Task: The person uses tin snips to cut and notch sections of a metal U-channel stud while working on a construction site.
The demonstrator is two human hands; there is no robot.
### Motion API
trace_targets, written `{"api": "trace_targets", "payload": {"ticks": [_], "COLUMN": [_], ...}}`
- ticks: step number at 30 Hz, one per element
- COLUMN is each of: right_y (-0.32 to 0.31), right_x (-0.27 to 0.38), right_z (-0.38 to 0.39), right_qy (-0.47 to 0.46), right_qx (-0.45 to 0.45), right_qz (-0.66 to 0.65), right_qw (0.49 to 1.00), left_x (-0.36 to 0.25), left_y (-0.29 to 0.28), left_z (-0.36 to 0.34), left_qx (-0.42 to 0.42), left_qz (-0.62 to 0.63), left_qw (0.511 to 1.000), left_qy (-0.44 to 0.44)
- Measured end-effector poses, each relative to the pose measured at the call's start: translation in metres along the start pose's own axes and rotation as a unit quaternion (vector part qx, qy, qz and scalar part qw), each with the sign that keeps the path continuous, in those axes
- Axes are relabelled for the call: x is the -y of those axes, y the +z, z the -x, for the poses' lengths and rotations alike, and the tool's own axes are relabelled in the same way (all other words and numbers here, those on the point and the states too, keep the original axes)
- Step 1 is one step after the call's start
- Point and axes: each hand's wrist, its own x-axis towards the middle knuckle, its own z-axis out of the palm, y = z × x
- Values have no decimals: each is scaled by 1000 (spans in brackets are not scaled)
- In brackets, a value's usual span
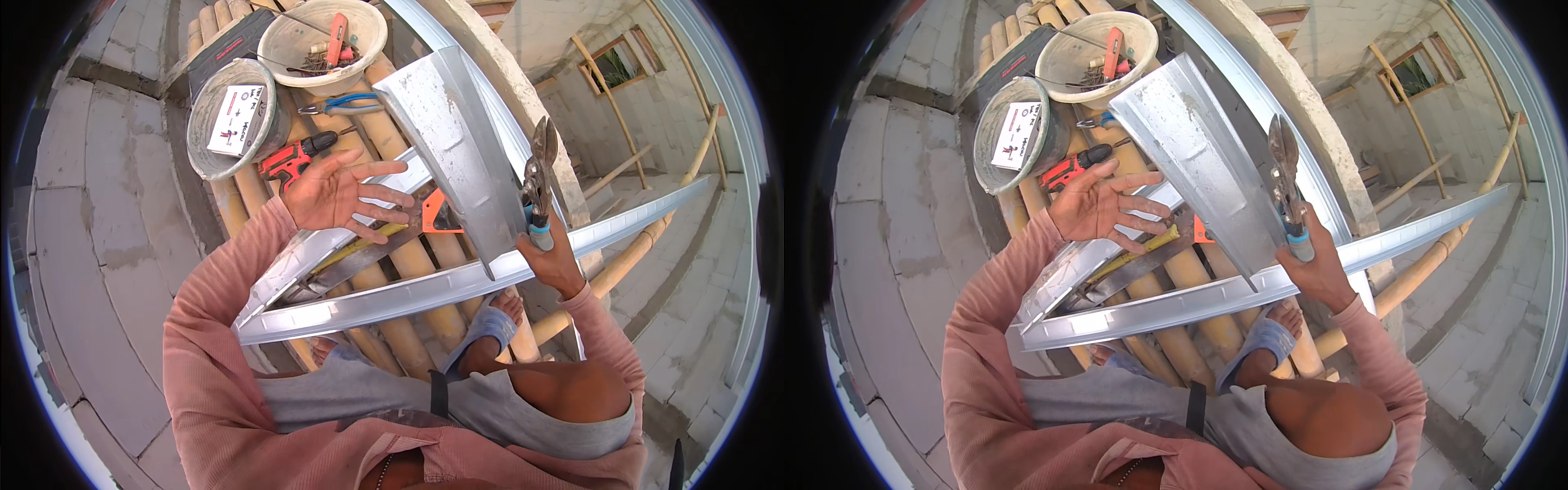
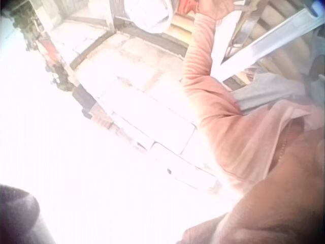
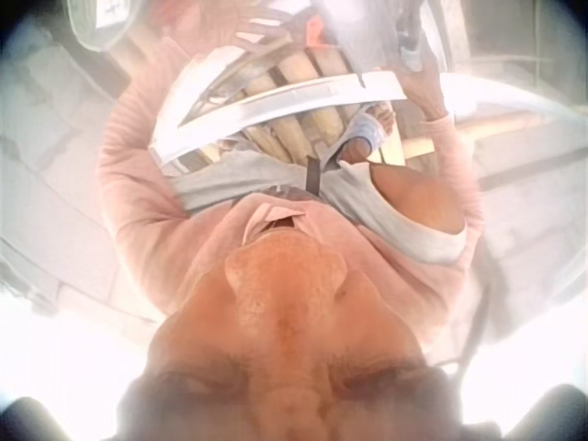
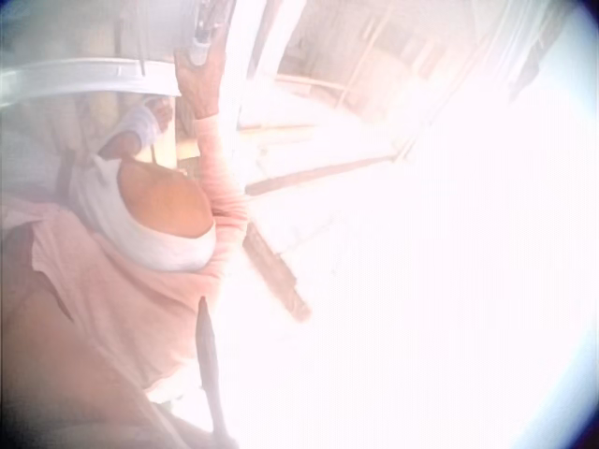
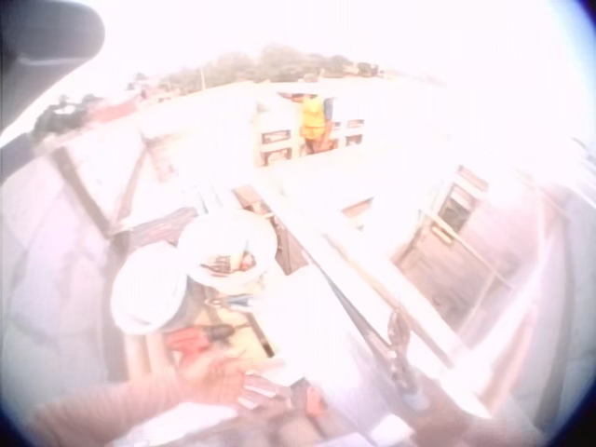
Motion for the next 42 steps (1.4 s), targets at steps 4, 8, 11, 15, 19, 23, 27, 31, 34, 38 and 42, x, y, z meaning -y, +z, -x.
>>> {"api": "trace_targets", "payload": {"ticks": [4,8,11,15,19,23,27,31,34,38,42], "right_y": [-41,-46,-41,-37,-50,-85,-61,-32,-14,-4,-5], "right_x": [7,22,22,25,42,39,37,20,13,17,14], "right_z": [-11,-23,-30,-40,-54,-47,-6,18,24,23,21], "right_qy": [-183,-250,-268,-277,-297,-239,97,314,298,285,277], "right_qx": [70,198,235,232,124,17,116,217,297,321,332], "right_qz": [205,327,334,337,382,415,41,-173,-191,-166,-139], "right_qw": [959,890,873,869,866,878,988,908,887,888,891], "left_x": [-16,9,19,26,32,38,37,27,27,41,46], "left_y": [-6,6,10,31,28,7,-10,-5,-3,-9,-15], "left_z": [8,-10,-18,-20,-14,1,2,-9,-18,-21,-20], "left_qx": [26,10,80,94,17,-123,-152,-120,-85,-106,-116], "left_qz": [-4,-122,-354,-442,-295,-188,-69,-55,-56,-82,-133], "left_qw": [993,948,884,841,898,956,983,990,993,986,971], "left_qy": [-118,-292,-295,-297,-325,-191,-80,-45,-66,-98,-159]}}
